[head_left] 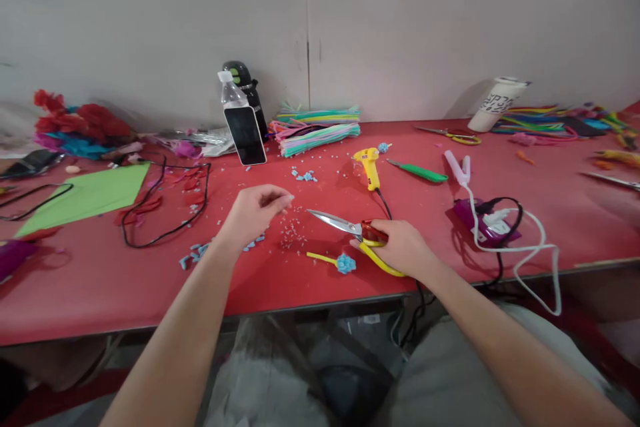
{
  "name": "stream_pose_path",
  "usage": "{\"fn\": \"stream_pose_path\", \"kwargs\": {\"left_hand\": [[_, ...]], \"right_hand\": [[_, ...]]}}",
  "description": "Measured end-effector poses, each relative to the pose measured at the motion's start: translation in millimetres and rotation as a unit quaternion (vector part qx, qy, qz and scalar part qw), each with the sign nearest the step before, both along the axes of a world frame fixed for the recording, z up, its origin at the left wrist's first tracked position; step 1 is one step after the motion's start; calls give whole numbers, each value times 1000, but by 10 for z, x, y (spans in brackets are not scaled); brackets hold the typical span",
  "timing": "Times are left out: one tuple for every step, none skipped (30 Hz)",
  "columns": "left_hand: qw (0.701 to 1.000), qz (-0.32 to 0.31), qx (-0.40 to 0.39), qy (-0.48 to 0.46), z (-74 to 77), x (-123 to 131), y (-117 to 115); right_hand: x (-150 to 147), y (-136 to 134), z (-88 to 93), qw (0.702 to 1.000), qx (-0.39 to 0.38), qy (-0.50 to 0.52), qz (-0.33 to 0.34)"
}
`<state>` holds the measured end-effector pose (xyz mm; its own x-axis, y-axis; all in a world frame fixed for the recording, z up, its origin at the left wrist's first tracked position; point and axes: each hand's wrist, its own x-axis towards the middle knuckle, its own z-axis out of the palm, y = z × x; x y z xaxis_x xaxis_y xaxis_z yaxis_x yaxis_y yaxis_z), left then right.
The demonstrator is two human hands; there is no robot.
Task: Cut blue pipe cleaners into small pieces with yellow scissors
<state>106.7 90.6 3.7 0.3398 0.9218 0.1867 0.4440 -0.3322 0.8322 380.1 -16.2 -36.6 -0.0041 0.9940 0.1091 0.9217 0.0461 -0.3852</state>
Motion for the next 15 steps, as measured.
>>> {"fn": "stream_pose_path", "kwargs": {"left_hand": [[1000, 3, -9, 0, -14, 7, -72], [1000, 8, -15, -5, -33, 17, -137], [1000, 13, -17, -14, -56, 29, -196], [999, 17, -18, -27, -84, 40, -248], [999, 18, -23, -40, -116, 50, -294], [998, 20, -28, -54, -150, 58, -332], [997, 24, -30, -65, -184, 64, -365], [997, 29, -29, -70, -216, 67, -391], [997, 39, -22, -70, -244, 68, -412], [997, 48, -13, -66, -267, 69, -430], [997, 58, -3, -60, -284, 70, -444], [996, 67, 6, -56, -295, 72, -456], [996, 73, 11, -54, -300, 76, -467], [996, 74, 14, -52, -301, 82, -477], [996, 71, 16, -49, -299, 91, -488]], "right_hand": [[1, -2, 4, 1000, -2, -2, 1], [3, -4, 9, 1000, -4, -4, 3], [4, -5, 15, 1000, -7, -5, 6], [6, -7, 19, 1000, -9, -4, 11], [9, -9, 20, 1000, -11, -4, 15], [12, -10, 19, 1000, -11, -3, 19], [15, -12, 16, 1000, -12, -4, 22], [19, -14, 10, 1000, -12, -4, 25], [22, -16, 3, 1000, -11, -5, 27], [25, -19, -5, 1000, -10, -6, 29], [27, -23, -12, 999, -8, -8, 31], [28, -26, -17, 999, -6, -10, 32], [28, -29, -21, 999, -2, -13, 32], [28, -31, -22, 999, 1, -16, 32], [27, -33, -22, 999, 3, -18, 32]]}}
